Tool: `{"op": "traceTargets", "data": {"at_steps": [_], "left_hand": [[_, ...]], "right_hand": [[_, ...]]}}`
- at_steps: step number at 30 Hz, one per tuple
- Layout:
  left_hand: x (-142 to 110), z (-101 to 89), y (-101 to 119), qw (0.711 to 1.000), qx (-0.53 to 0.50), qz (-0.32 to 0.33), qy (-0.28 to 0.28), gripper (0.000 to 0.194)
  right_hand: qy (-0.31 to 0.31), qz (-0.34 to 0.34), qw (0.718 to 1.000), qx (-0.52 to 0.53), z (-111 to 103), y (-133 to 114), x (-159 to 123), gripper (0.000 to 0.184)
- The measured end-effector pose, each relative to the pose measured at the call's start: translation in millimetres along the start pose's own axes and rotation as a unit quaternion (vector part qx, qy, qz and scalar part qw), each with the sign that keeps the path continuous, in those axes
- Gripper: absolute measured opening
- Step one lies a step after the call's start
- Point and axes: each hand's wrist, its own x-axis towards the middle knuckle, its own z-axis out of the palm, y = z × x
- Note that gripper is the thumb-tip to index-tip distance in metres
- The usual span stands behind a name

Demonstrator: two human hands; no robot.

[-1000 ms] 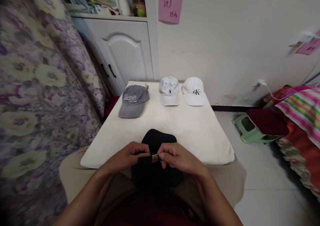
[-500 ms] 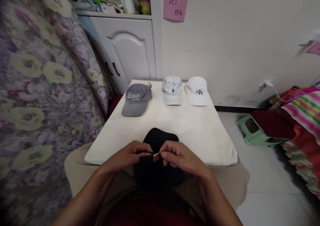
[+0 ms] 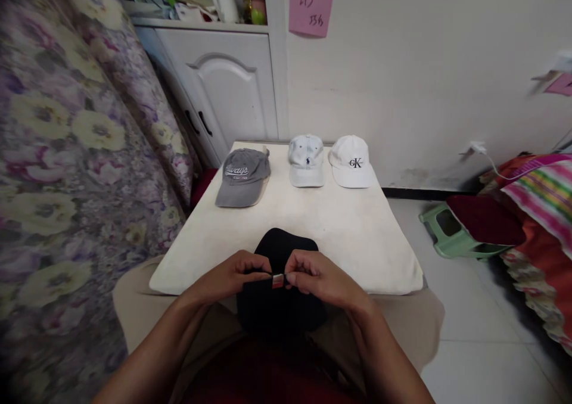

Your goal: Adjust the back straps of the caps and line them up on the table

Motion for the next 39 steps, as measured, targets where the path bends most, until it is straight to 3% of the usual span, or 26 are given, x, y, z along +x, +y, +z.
{"op": "traceTargets", "data": {"at_steps": [15, 19, 25, 29, 35, 39], "left_hand": [[4, 0.3, 2, 1.0, -0.001, 0.007, 0.004, 0.028], [4, -2.4, -2, 1.0, -0.006, 0.026, -0.016, 0.038], [0, -0.9, -5, 0.999, -0.024, 0.006, 0.04, 0.054], [0, -1.2, -7, 0.999, -0.022, 0.011, 0.043, 0.059], [1, -6.4, -6, 0.998, 0.011, 0.062, -0.003, 0.036], [3, -6.5, -6, 0.999, 0.017, 0.048, -0.016, 0.024]], "right_hand": [[0.016, 0.0, 1.0, 0.004, 3, -1, 2, 0.023], [0.03, 0.0, 0.999, -0.024, 4, -3, 2, 0.021], [0.021, -0.002, 0.999, -0.033, 3, -2, 2, 0.02], [0.021, -0.007, 0.999, -0.038, 3, -2, 1, 0.02], [0.028, -0.008, 0.999, -0.017, 3, 1, 1, 0.016], [0.012, -0.017, 0.999, 0.026, 2, 5, 0, 0.013]]}}
